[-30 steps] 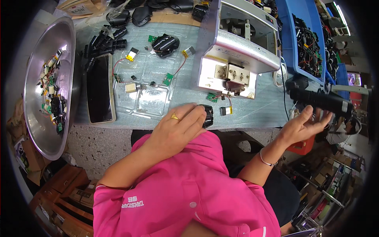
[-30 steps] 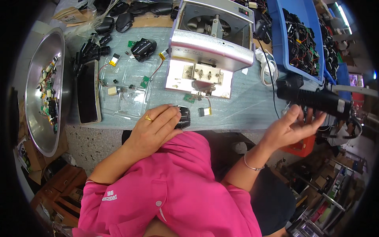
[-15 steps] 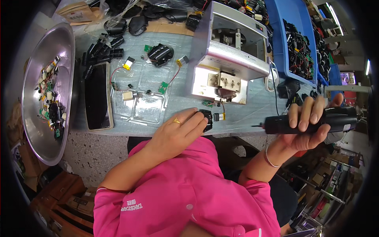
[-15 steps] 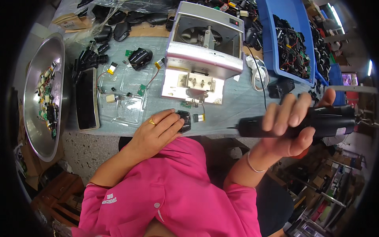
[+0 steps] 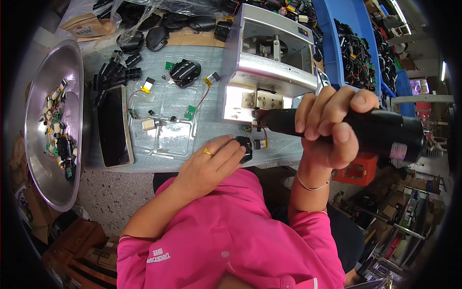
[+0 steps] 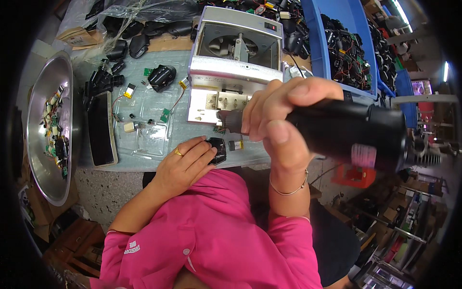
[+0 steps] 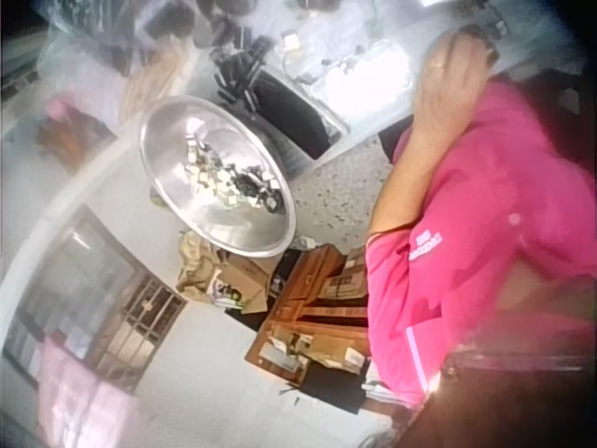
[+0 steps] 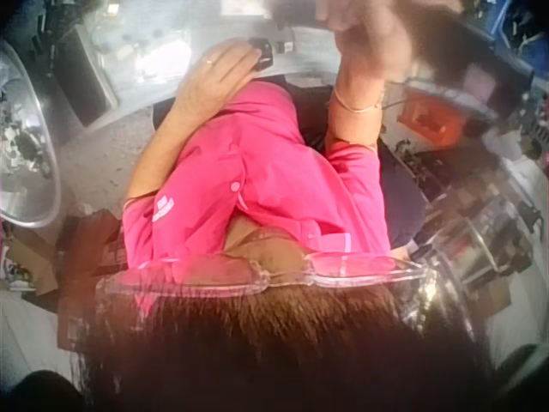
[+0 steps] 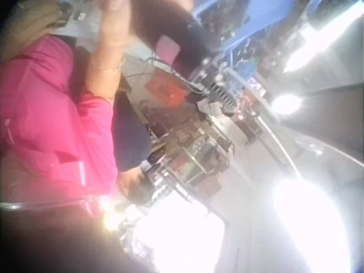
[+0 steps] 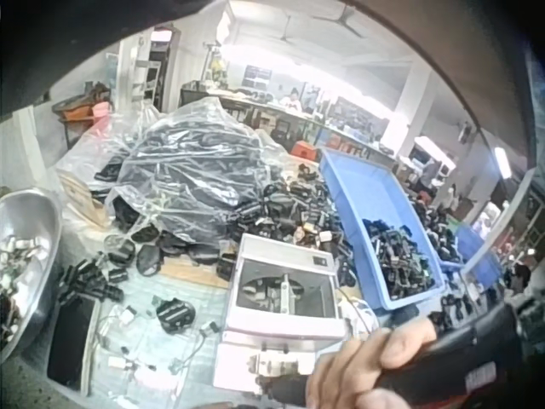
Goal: Assembling electronic modules by placing circuit boards into housings and securing them with a power screwdriver.
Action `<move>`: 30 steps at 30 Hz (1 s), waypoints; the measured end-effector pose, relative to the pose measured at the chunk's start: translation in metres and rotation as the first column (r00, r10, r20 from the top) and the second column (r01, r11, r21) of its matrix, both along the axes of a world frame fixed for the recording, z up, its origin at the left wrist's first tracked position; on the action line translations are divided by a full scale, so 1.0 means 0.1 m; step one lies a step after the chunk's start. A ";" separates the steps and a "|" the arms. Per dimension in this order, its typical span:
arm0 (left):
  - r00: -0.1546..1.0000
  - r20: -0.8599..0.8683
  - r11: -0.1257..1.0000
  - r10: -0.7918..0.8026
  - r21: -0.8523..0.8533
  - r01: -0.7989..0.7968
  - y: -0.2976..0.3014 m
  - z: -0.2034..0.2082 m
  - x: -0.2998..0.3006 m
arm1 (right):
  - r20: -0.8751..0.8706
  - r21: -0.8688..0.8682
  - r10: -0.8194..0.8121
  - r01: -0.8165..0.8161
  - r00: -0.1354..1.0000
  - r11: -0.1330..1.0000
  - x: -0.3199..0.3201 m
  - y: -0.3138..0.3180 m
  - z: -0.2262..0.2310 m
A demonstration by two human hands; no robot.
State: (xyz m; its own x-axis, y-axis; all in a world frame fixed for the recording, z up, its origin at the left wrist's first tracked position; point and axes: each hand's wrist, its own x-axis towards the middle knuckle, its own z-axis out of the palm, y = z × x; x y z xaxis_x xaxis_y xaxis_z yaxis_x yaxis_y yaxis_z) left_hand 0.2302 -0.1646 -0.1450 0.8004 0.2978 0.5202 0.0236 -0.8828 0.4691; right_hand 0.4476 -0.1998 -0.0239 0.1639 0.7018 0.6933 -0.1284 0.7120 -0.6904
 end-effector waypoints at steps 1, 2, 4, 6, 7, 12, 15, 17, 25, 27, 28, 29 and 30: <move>1.000 -0.003 1.000 0.006 0.002 -0.006 -0.01 -0.01 0.00 | 0.048 0.000 0.000 0.000 0.999 1.000 -0.06 -0.01 0.00; 1.000 -0.007 1.000 0.007 -0.002 -0.007 -0.01 0.00 -0.01 | 0.074 -0.005 -0.005 0.005 0.997 1.000 -0.11 -0.02 0.00; 1.000 -0.013 1.000 0.006 -0.011 -0.006 0.00 0.02 -0.01 | 0.097 -0.033 0.009 -0.006 0.995 0.999 -0.16 -0.10 0.05; 1.000 -0.012 1.000 0.008 -0.005 -0.008 0.01 0.03 -0.01 | 0.104 -0.072 0.041 -0.034 0.994 0.997 -0.18 -0.18 0.12; 1.000 -0.012 1.000 0.007 -0.004 -0.007 0.00 0.03 -0.01 | 0.099 -0.052 0.020 -0.015 0.995 0.999 -0.17 -0.19 0.11; 1.000 0.002 1.000 0.018 -0.018 -0.018 -0.01 -0.01 -0.02 | -0.075 -0.012 -0.120 0.119 0.990 0.993 -0.16 -0.19 0.09; 1.000 0.009 1.000 0.012 -0.023 -0.012 -0.01 -0.01 0.00 | 0.038 0.004 -0.121 0.121 0.992 0.993 -0.17 -0.15 0.02; 1.000 0.006 1.000 0.018 -0.021 -0.018 -0.01 -0.01 -0.01 | 0.062 -0.014 -0.072 0.073 0.995 0.997 -0.17 -0.17 0.01; 0.999 0.014 1.000 0.028 -0.004 -0.028 -0.01 -0.03 -0.01 | -0.037 0.008 -0.147 0.147 0.988 0.989 -0.19 -0.24 0.04; 0.999 0.015 0.999 0.029 -0.016 -0.029 -0.01 -0.02 -0.02 | -0.040 0.024 -0.165 0.166 0.986 0.986 -0.19 -0.21 0.02; 0.999 0.018 0.999 0.029 -0.025 -0.029 -0.01 -0.02 -0.01 | -0.033 0.026 -0.172 0.173 0.985 0.985 -0.19 -0.21 0.02; 1.000 0.017 0.999 0.025 -0.028 -0.025 -0.01 -0.02 -0.01 | -0.026 0.028 -0.179 0.180 0.983 0.983 -0.19 -0.20 0.01; 1.000 0.017 0.999 0.021 -0.031 -0.021 -0.01 -0.01 0.00 | -0.024 0.027 -0.191 0.192 0.981 0.981 -0.21 -0.19 0.01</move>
State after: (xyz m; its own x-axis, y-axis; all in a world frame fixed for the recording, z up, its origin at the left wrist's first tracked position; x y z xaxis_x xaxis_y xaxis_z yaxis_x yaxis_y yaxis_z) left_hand 0.2299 -0.1655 -0.1461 0.7850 0.3303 0.5242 0.0335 -0.8675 0.4964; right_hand 0.4271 -0.2192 -0.0229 0.3084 0.6354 0.7079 -0.0019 0.7446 -0.6675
